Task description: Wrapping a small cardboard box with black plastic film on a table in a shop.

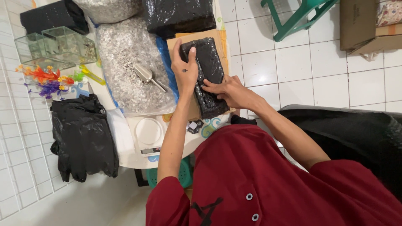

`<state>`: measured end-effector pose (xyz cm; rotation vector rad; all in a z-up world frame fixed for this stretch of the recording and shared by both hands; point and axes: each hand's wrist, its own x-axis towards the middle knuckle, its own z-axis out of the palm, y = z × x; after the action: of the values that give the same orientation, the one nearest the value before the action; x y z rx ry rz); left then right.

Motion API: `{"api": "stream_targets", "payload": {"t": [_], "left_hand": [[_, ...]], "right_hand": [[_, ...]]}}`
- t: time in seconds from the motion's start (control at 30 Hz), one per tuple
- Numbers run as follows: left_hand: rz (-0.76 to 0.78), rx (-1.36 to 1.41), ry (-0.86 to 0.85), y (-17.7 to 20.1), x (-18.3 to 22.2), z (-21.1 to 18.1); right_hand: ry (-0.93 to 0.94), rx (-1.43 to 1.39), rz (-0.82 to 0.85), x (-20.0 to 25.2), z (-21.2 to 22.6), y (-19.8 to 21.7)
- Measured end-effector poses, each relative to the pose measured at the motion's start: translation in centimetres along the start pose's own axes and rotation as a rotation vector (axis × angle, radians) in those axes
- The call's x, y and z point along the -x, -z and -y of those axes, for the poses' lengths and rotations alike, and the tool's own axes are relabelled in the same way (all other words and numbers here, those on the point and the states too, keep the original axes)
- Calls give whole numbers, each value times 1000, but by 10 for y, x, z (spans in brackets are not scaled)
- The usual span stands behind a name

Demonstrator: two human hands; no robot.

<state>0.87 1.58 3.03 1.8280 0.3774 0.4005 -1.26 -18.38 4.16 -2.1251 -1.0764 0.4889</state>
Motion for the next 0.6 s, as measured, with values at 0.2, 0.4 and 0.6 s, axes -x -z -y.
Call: {"api": "stream_targets", "payload": {"t": [0.2,0.4,0.6], "left_hand": [[61,-78,-138,1,-4,7],[62,-50,-110,2,-4,-6],[42,129,-91,-4,-8,15]], "right_hand": [[26,138,-42,2,2,-10],[-18,405,-231,10,31,-33],[-254,636,-455,-2,89,-72]]}}
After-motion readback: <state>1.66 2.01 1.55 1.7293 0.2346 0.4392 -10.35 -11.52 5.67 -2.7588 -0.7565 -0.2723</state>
